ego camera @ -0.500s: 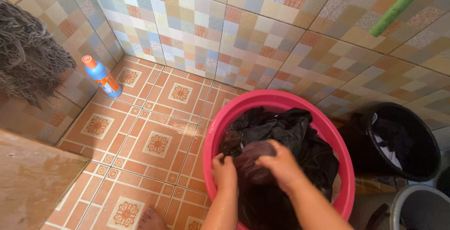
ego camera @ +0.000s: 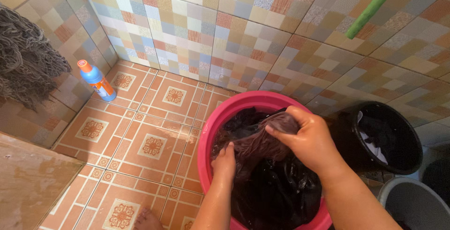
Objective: The person washes dark-colored clothes by hand in a pink basin filled with soapy water. They scrub and rinse the garments, then transfer them into a black bucket nearby.
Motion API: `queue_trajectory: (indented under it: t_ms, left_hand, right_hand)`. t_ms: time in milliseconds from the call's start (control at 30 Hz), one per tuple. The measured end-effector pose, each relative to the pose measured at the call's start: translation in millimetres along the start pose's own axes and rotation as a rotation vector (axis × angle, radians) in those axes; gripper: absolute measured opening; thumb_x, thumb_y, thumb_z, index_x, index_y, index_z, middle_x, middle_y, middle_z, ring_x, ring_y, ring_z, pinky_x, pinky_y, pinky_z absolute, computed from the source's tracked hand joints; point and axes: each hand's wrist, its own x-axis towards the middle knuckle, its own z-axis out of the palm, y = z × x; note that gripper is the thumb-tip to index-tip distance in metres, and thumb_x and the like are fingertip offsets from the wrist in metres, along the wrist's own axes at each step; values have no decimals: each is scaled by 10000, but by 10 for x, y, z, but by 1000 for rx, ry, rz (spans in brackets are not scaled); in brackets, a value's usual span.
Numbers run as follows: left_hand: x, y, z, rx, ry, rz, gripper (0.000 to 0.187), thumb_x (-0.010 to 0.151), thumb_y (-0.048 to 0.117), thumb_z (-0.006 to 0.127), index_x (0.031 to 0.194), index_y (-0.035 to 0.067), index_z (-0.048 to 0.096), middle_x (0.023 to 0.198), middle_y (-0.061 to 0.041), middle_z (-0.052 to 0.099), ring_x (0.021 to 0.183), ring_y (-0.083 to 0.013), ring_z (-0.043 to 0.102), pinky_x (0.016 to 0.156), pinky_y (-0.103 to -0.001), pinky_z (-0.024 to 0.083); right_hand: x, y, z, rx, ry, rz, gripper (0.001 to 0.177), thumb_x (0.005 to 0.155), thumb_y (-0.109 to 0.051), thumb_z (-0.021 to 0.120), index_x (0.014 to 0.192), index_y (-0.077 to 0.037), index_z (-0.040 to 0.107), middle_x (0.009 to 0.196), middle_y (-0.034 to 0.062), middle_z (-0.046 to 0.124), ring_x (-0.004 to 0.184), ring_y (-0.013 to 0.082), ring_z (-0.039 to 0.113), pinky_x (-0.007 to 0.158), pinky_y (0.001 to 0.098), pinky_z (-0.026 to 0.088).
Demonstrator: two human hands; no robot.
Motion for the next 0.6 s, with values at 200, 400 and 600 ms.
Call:
queue_trajectory:
  t_ms: [200,400,600]
  left_hand:
    - [143,-203,-5,-278,129,-235,554,941,435,533,1383,119,640,1411,-152,612,1293,-324,556,1070,-463,446]
    - [561,-1035,172,-279,160,-283,534,928,411,551,1355,103,636,1357,-125,665,1252,-278,610,1061,-422,470]
    - [742,-1307,186,-471,58,-304,522,928,386,570,1361,95,595,1360,-138,652,1243,-311,590,1065,-461,433]
  right_hand:
    - [155,692,644,31,195,-210,468,755,-179,894,1072,-76,565,881,19,724,822,155,696,769,307,567]
    - [-110,2187,1993,-567,-481,-30,602,827,-200,817,1372,-243,565,1441,232,368,1256,455,474,1028,481,445]
    - [26,2985,2496,-314,-605,420,318,925,-283,715,1208,-146,666,1274,134,638,1207,323,609,1005,420,481]
